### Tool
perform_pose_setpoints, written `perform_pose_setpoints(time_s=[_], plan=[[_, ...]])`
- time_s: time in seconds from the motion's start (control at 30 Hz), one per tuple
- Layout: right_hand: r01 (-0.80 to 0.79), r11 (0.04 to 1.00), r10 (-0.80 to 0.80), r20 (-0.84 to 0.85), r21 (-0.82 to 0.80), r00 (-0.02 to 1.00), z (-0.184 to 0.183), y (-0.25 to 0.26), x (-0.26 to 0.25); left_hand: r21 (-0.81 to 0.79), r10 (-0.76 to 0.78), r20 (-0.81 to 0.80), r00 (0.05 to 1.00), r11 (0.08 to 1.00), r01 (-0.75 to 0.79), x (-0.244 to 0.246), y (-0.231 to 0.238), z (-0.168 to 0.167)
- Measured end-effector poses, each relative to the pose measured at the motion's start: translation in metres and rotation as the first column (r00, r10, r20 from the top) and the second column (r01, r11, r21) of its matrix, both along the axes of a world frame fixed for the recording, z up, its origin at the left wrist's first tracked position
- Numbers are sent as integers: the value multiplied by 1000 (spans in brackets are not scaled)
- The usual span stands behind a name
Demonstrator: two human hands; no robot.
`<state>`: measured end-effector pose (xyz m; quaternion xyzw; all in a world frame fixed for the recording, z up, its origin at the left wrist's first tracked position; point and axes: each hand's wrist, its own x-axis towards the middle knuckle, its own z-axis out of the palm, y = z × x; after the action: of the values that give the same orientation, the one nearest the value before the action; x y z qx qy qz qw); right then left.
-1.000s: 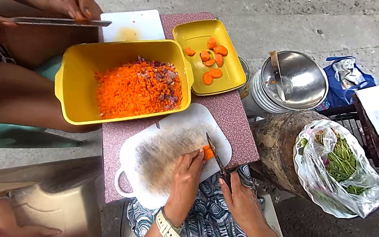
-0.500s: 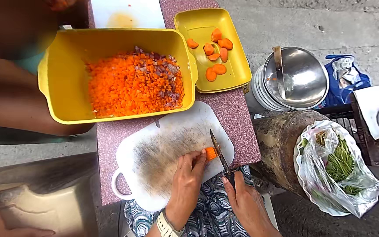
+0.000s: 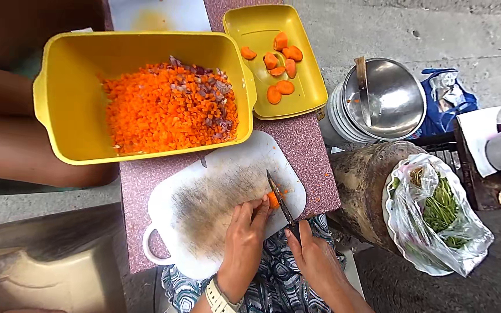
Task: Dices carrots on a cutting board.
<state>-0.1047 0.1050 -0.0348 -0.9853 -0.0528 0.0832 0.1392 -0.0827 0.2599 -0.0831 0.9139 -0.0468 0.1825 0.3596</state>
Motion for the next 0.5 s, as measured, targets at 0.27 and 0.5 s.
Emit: perform_pose_setpoints(time_s=[0.27, 0.5], plan=[[-16, 998, 18, 34, -61, 999, 5, -3, -13, -14, 22, 11, 1000, 1000, -22, -2, -1, -1], [-31, 998, 29, -47, -48, 998, 3, 4, 1, 0, 21, 14, 1000, 1000, -21, -2, 0, -1]])
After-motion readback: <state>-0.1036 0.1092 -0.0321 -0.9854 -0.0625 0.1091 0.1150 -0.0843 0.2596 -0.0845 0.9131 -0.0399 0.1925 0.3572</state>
